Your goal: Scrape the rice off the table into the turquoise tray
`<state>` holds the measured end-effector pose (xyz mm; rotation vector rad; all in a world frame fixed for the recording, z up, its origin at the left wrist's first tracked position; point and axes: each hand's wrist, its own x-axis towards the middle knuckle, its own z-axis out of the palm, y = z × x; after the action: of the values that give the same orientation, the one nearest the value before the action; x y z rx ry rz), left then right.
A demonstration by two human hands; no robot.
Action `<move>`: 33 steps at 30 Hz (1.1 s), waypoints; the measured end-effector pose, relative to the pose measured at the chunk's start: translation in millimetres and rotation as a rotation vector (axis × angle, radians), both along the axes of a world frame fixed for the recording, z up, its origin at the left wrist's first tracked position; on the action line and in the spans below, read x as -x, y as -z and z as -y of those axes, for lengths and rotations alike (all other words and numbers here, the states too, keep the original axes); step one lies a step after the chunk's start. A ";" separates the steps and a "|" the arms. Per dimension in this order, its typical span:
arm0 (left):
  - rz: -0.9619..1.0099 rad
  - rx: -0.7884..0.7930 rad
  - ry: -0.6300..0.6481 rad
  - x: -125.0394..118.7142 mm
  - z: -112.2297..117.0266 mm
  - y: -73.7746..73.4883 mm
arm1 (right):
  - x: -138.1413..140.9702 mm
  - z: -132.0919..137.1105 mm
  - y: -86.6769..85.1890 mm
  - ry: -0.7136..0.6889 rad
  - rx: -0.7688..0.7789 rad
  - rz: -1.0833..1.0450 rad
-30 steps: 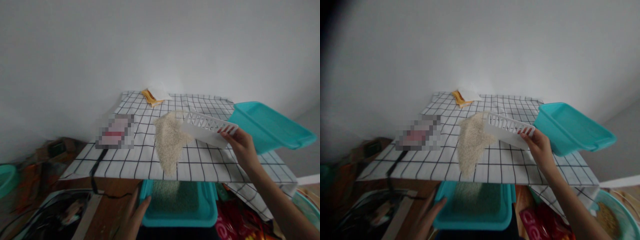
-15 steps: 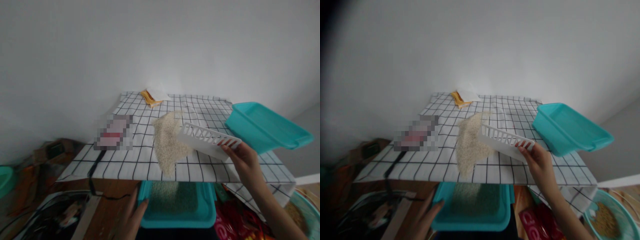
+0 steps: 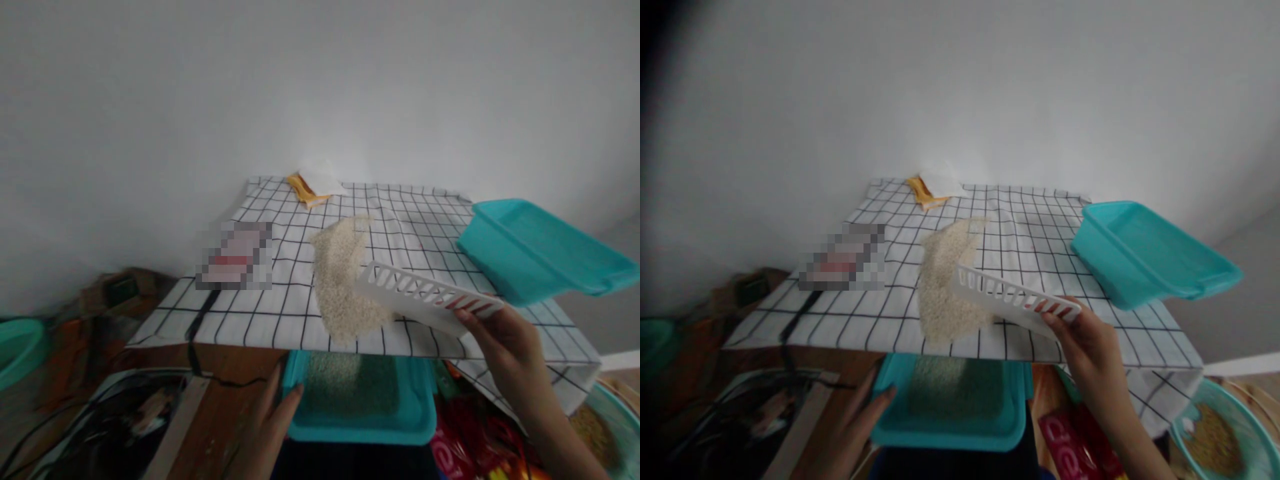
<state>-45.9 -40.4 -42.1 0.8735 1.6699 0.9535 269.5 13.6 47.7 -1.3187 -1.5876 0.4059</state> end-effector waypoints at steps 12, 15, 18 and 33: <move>0.036 0.006 0.014 -3.4 0.2 -7.9 | 5.8 16.1 3.0 0.026 -0.012 0.044; 0.029 -0.012 0.008 -4.1 0.4 -7.0 | 4.7 20.2 4.4 0.027 0.010 0.055; 0.030 0.004 -0.015 -4.6 -0.8 -5.5 | 2.1 23.2 5.7 0.033 0.032 0.073; 0.099 -0.023 -0.068 -10.1 0.9 -11.4 | -0.4 27.0 3.4 0.107 0.020 0.176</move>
<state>-35.8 -41.3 -30.7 0.7766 1.6152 1.0474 269.9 -13.3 44.3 -1.4807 -1.6515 0.2453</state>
